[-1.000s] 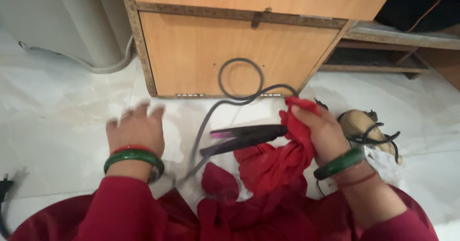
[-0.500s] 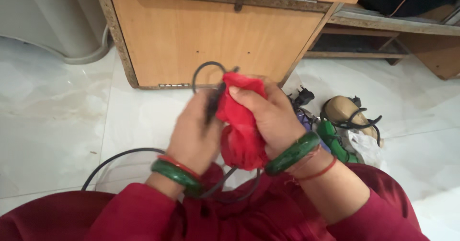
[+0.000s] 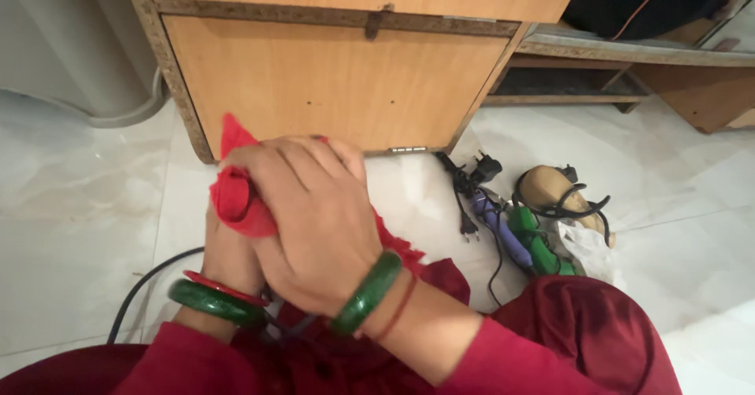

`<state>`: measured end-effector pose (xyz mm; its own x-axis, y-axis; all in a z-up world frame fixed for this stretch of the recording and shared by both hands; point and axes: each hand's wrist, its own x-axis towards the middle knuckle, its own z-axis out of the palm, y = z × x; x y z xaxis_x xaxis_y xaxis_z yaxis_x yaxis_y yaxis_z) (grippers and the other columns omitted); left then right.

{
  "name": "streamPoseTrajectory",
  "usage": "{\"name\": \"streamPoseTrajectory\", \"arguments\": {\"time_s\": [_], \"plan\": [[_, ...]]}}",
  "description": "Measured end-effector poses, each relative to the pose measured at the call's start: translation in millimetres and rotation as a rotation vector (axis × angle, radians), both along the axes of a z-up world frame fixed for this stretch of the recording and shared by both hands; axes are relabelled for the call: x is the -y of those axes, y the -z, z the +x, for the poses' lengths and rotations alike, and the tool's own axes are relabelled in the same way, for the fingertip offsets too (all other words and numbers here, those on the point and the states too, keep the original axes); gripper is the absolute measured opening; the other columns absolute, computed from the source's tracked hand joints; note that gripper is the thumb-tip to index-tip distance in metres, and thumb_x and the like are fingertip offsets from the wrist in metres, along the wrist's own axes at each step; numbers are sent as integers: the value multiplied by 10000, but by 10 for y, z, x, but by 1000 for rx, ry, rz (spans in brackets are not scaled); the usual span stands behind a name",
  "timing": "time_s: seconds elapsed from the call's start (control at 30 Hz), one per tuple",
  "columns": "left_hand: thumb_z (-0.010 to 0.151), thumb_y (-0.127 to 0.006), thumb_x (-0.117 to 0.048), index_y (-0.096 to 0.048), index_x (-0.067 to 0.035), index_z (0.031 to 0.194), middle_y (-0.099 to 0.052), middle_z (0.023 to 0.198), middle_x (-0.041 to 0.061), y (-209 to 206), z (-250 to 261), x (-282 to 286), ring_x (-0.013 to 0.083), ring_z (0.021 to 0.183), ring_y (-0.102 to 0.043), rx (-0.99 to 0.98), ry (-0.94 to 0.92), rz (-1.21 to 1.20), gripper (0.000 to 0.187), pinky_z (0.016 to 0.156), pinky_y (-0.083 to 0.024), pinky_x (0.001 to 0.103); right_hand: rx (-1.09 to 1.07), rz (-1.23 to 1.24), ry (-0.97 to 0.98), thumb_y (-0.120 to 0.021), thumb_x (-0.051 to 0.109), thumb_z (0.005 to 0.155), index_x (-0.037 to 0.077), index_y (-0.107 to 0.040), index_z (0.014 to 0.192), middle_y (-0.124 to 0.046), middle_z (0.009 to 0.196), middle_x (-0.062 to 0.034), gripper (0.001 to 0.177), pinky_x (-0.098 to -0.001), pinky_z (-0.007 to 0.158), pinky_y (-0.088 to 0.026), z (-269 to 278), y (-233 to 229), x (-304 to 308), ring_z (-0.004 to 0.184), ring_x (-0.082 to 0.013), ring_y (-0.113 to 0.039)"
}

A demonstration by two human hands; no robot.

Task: The person cleans a hair straightener with a red cloth, wraps its cord around the device, and places it inside a cabinet shelf before picking up a curling iron.

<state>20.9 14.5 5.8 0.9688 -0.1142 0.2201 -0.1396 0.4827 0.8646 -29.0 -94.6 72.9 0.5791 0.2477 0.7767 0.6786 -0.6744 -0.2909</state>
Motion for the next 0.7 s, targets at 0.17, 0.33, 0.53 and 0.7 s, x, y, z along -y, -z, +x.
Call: {"name": "streamPoseTrajectory", "arguments": {"time_s": [0.17,0.33,0.53,0.7], "plan": [[1043,-517,-323,-653,-13,818,-629,800,-8,182,2,0,79,738,-532,12,-107,92,407,627,-441,270,-68,34,70,-608,218,985,56,-600,1192,-704,1046,-137,263,-448,892,-443,234,127,59,991,-375,-667],[948,-574,-254,-611,-39,691,-512,605,-23,101,-45,106,90,566,-436,-72,-110,172,338,516,-334,288,-279,229,-36,-468,273,1104,43,-624,1128,-742,927,-124,279,-399,767,-580,363,250,288,878,-330,-740],[947,-586,-246,-580,-47,666,-485,614,-18,30,-51,154,98,584,-426,-21,-85,219,344,536,-332,286,-510,557,-106,-376,348,1114,33,-686,1005,-744,819,-85,455,-340,681,-571,437,477,362,722,-187,-719],[960,-574,-223,-484,-69,630,-455,597,11,38,-51,138,136,561,-426,-42,-53,89,375,540,-363,300,-674,975,-18,-390,399,1091,15,-661,931,-688,746,-68,496,-312,594,-515,556,888,375,643,-157,-633]]}}
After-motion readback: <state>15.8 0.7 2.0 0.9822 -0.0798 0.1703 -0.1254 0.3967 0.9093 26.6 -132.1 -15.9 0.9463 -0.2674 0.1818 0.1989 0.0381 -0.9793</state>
